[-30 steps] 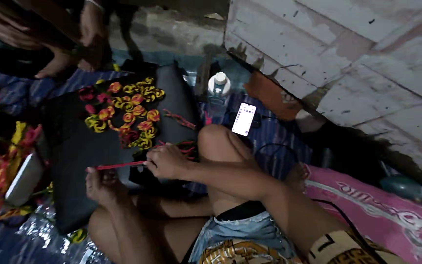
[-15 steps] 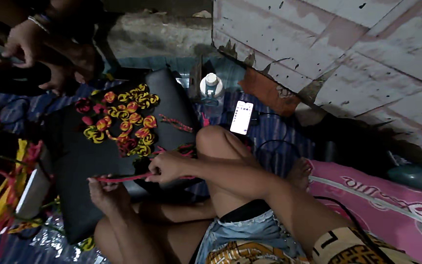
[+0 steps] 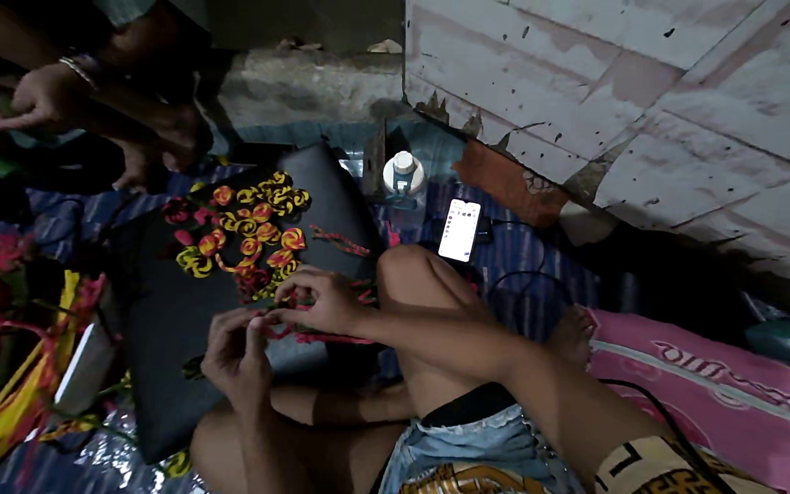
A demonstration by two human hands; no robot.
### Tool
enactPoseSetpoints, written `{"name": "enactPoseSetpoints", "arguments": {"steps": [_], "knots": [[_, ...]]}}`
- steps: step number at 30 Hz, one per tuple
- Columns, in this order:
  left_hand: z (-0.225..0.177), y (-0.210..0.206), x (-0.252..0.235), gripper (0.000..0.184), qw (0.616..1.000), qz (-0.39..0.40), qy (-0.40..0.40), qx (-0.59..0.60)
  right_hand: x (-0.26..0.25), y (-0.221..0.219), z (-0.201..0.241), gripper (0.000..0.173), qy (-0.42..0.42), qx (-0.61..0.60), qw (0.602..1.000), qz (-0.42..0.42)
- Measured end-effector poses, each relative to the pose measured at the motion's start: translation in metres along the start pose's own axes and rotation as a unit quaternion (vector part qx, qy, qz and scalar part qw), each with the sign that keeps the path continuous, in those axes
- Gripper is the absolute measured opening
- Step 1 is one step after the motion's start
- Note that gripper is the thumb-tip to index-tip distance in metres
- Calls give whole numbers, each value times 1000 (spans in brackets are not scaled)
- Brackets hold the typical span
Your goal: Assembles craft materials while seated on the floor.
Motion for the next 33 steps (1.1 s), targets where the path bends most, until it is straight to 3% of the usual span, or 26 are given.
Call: {"name": "enactPoseSetpoints", "arguments": {"steps": [4, 9, 12, 18, 20, 23, 25, 28, 33], "knots": [[-12, -11, -6, 21, 997, 8, 4, -78, -1, 7, -2, 27, 22, -16, 998, -56], [-9, -12, -4, 15, 995, -20, 40, -85, -4, 0, -6, 35, 57, -60, 995, 58], [-9, -10, 0, 6, 992, -41, 119, -28, -3, 0, -3, 32, 52, -97, 986, 127], [-6, -12, 5, 18, 974, -45, 222, 14, 1, 15, -10, 18, 12, -113, 979, 169], [-8, -10, 6, 14, 971, -20, 231, -65, 1, 18, -16, 18, 19, -58, 984, 168], [-25, -11, 4, 26, 934, 28, 251, -251, -2, 18, -24, 17, 36, 9, 991, 127], [-39, -18, 4, 24, 918, 20, 232, -320, -1, 16, -26, 17, 63, 18, 994, 90], [-49, -30, 8, 15, 921, -46, 129, -364, 4, 16, -20, 16, 80, 28, 995, 45], [-47, -44, 18, 12, 949, -107, 10, -295, 4, 20, -16, 13, 76, -22, 996, -29]]}}
Point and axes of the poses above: each hand's wrist, its own x-axis away from the middle knuckle, its own y-axis out of the back of the hand, z = x × y, the point moved 4 cm from there along -x, towards the middle knuckle, and after that the axes turned 5 degrees about x, right-handed, at the moved point
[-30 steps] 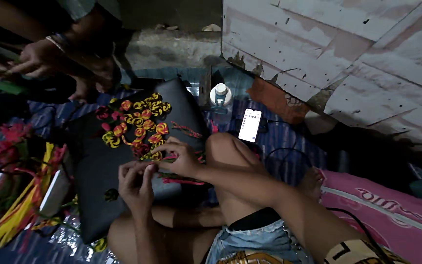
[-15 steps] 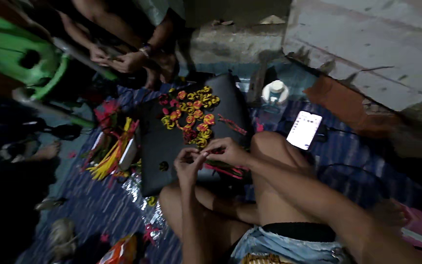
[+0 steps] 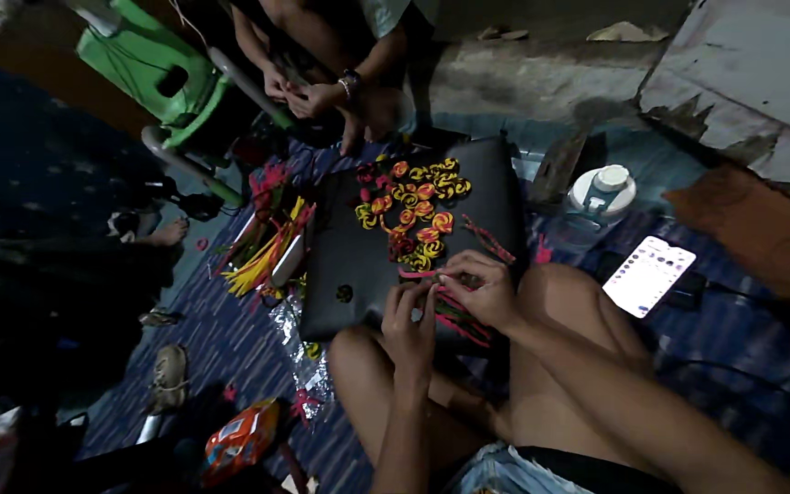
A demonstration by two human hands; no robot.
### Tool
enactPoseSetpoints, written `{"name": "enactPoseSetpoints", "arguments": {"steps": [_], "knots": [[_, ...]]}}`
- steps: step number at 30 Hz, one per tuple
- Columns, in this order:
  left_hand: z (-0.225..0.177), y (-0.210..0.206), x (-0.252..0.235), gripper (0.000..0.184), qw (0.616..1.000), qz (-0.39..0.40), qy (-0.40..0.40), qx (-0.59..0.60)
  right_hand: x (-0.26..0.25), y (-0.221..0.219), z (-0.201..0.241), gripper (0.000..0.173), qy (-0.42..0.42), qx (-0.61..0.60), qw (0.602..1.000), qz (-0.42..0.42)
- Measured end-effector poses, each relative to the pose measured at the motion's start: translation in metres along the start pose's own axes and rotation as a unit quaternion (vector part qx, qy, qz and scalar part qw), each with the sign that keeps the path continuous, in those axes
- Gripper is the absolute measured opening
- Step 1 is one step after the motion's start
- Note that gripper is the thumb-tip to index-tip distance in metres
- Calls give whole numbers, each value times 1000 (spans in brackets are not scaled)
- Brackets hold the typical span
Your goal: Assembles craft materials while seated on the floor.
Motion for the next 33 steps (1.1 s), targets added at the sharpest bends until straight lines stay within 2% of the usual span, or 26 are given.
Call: {"name": "enactPoseSetpoints", "arguments": {"steps": [4, 7, 9, 11, 13, 17, 21, 24, 28, 30, 33], "knots": [[16, -10, 14, 12, 988, -39, 73, 130, -11, 5, -6, 11, -98, -128, 984, 78], [24, -14, 19, 11, 962, -11, 170, 215, -16, 9, -5, 9, -159, -164, 964, 138], [29, -14, 19, 12, 936, 21, 243, 254, -17, 14, -6, 8, -158, -168, 958, 172], [34, -10, 17, 12, 922, 40, 282, 263, -18, 16, -8, 9, -133, -169, 953, 212], [35, -5, 16, 13, 921, 49, 271, 276, -19, 15, -12, 11, -114, -179, 947, 242], [36, 2, 12, 11, 952, 83, 170, 241, -17, 8, -14, 14, -89, -173, 940, 282], [40, 5, 11, 12, 971, 95, 145, 162, -13, 6, -7, 18, -92, -112, 955, 260], [39, 5, 11, 15, 972, 106, 150, 144, -13, 3, -3, 17, -188, -98, 952, 221], [34, 2, 9, 11, 968, 85, 171, 162, -11, 1, -2, 17, -320, -128, 929, 136], [30, 1, 9, 9, 964, 74, 181, 181, -7, 0, 0, 16, -320, -134, 933, 92], [27, -1, 6, 7, 958, 65, 191, 203, -5, -1, 6, 15, -245, -120, 961, 51]]}}
Point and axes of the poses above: each hand's wrist, its own x-axis away from the middle knuckle, its own y-axis out of the back of the hand, z = x × y, the point moved 4 cm from there along -x, towards the middle knuckle, and after that the axes turned 5 degrees about x, right-handed, at the moved point
